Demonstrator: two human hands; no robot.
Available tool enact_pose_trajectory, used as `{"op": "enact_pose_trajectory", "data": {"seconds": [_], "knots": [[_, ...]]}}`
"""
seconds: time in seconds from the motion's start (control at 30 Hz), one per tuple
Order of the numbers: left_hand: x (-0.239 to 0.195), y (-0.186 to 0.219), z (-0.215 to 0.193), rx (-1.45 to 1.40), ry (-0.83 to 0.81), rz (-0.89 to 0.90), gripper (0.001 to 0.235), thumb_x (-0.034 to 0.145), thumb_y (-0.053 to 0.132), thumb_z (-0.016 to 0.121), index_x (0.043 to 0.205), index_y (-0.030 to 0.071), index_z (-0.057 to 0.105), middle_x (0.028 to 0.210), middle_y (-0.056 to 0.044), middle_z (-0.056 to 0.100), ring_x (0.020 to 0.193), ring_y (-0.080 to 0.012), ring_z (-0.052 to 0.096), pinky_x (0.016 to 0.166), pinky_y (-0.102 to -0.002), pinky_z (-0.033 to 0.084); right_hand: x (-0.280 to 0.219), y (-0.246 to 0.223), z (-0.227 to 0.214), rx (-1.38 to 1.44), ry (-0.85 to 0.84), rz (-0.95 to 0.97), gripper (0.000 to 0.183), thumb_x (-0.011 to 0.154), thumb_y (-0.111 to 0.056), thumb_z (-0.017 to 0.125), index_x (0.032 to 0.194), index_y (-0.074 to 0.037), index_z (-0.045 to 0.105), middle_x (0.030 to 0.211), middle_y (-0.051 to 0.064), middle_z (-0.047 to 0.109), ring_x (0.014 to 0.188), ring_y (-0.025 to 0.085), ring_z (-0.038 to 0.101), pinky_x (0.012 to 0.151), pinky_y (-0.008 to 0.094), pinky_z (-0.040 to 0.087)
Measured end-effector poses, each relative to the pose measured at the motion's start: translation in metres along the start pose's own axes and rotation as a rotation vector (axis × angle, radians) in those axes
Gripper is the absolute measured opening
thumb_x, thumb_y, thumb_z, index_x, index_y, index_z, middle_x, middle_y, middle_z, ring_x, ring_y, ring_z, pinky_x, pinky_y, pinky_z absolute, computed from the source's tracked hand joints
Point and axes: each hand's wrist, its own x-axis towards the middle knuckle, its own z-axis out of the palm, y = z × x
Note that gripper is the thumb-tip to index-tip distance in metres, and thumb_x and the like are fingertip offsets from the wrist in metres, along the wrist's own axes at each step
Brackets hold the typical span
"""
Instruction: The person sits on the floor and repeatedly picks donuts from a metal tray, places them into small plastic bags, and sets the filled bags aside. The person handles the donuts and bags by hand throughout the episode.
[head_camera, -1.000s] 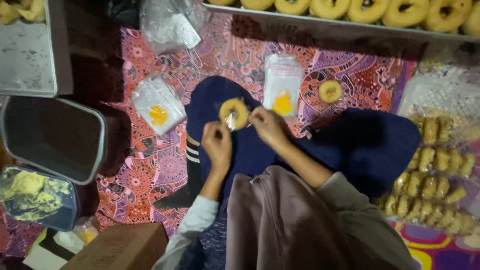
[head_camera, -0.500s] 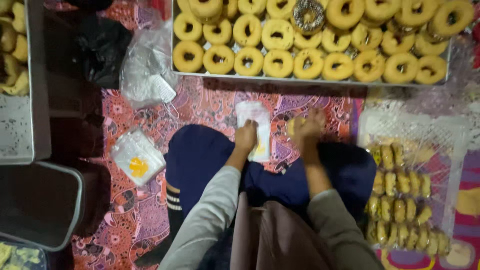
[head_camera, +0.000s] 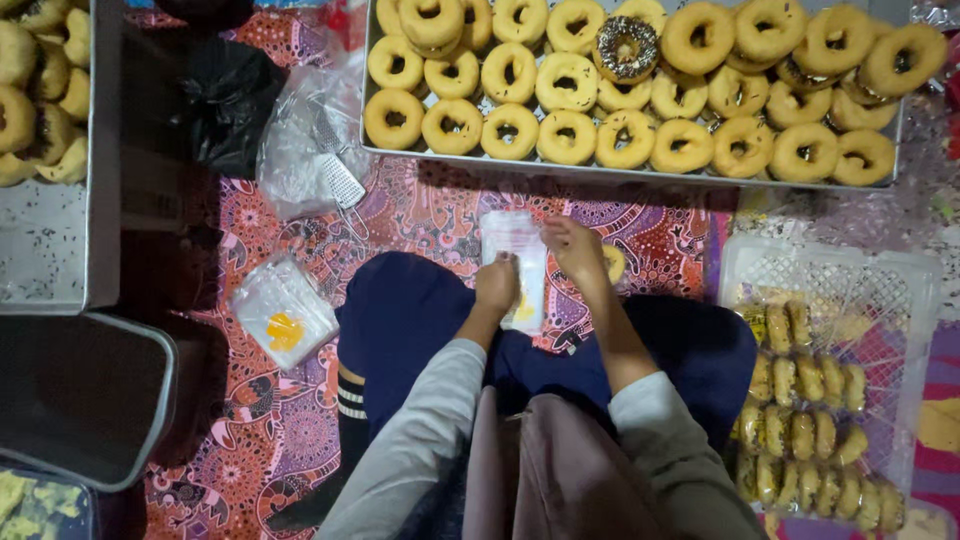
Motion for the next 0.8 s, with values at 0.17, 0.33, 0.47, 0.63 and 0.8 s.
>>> {"op": "enact_pose_trajectory", "data": {"seconds": [0.17, 0.33, 0.47, 0.63, 0.8], "knots": [[-0.015, 0.027, -0.046, -0.194, 0.245, 0.096, 0.026, 0.088, 0.004, 0.065, 0.114, 0.007, 0.067, 0.113, -0.015, 0.068, 0.081, -0.0379, 0.071, 0.070, -0.047, 0.057, -0.005, -0.047, -0.011, -0.066, -0.027, 0.028, 0.052, 0.086, -0.022, 0.080, 0.129, 0.000, 0.060, 0.111, 0.015, 0.071, 0.095, 0.024, 0.070, 0.073, 0.039, 0.060], [-0.006, 0.075, -0.157, -0.306, 0.818, 0.181, 0.048, 0.086, 0.021, 0.077, 0.124, -0.001, 0.058, 0.124, -0.025, 0.059, 0.101, -0.0409, 0.069, 0.084, -0.043, 0.058, -0.004, -0.123, -0.024, -0.098, -0.133, -0.089, 0.022, 0.095, -0.015, 0.070, 0.113, -0.003, 0.076, 0.099, 0.010, 0.078, 0.087, 0.021, 0.073, 0.076, 0.035, 0.057], [0.019, 0.079, -0.220, -0.897, 0.557, -0.114, 0.039, 0.089, 0.003, 0.062, 0.127, 0.004, 0.059, 0.096, -0.011, 0.076, 0.084, -0.0184, 0.076, 0.075, -0.031, 0.061, -0.020, -0.189, -0.041, -0.044, 0.022, -0.304, 0.018, 0.095, -0.009, 0.069, 0.110, -0.002, 0.076, 0.103, 0.011, 0.077, 0.092, 0.020, 0.073, 0.082, 0.035, 0.058], [0.020, 0.091, -0.236, -0.744, 0.687, -0.049, 0.021, 0.095, 0.000, 0.068, 0.115, 0.005, 0.067, 0.092, -0.011, 0.077, 0.083, -0.0162, 0.075, 0.075, -0.029, 0.059, -0.057, -0.247, -0.047, -0.280, 0.286, -0.533, 0.029, 0.096, -0.007, 0.071, 0.125, -0.002, 0.069, 0.126, 0.017, 0.069, 0.120, 0.030, 0.067, 0.112, 0.045, 0.046], [-0.005, 0.126, -0.226, -0.856, 0.663, 0.412, 0.040, 0.089, 0.002, 0.069, 0.126, 0.013, 0.057, 0.128, -0.009, 0.064, 0.119, -0.0208, 0.067, 0.100, -0.032, 0.057, -0.050, -0.235, -0.048, -0.473, 0.236, -0.560, 0.039, 0.103, 0.001, 0.062, 0.142, 0.002, 0.059, 0.148, 0.020, 0.061, 0.131, 0.033, 0.064, 0.122, 0.062, 0.021]]}}
